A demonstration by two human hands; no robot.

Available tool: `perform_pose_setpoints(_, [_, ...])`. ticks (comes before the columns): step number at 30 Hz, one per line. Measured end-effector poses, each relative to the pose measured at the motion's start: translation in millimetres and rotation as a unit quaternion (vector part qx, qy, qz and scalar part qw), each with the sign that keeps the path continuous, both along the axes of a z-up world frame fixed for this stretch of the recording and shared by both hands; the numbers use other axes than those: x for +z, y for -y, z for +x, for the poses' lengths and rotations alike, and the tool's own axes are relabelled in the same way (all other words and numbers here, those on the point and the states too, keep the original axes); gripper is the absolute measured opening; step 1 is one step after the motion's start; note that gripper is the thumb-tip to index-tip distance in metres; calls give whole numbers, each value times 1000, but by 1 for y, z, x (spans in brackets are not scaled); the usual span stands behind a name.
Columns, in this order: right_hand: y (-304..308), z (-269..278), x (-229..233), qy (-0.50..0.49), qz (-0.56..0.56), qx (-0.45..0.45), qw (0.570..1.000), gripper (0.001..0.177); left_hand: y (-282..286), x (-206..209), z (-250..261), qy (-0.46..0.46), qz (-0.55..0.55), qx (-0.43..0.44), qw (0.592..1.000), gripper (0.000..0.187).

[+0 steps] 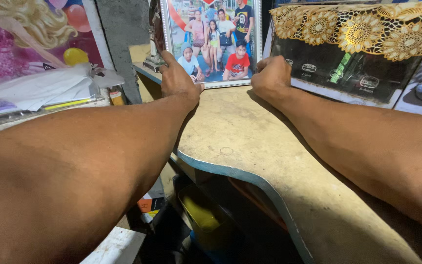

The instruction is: The person secures the back of a photo frame by pressing and smoothing tape along the edges. They flip the frame to reveal a Valentine's Day group photo, then place it on a nearby surface. The person then picks up a second photo frame and adjusts its position on a table.

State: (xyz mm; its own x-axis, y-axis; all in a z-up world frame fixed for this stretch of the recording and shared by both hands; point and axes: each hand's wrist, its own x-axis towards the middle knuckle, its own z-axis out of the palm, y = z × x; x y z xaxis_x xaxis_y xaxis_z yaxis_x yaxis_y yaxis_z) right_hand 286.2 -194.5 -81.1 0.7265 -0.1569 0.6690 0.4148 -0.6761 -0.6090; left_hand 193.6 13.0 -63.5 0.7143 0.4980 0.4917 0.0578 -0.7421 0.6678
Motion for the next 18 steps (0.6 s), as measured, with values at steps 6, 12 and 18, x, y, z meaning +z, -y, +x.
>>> perform_pose_setpoints(6, [3,-13,0,-68,-131,35,988,20,-5,-4,-6,6,5,-20,1000,124])
perform_pose_setpoints(12, [-7,-36,4,-9,-78,76,994,42,-20,-10,-27,45,10,-34,998,104])
perform_pose_setpoints(18, [-47,-96,23,-37,-165,123,978,33,-46,-9,-88,137,53,-71,987,86])
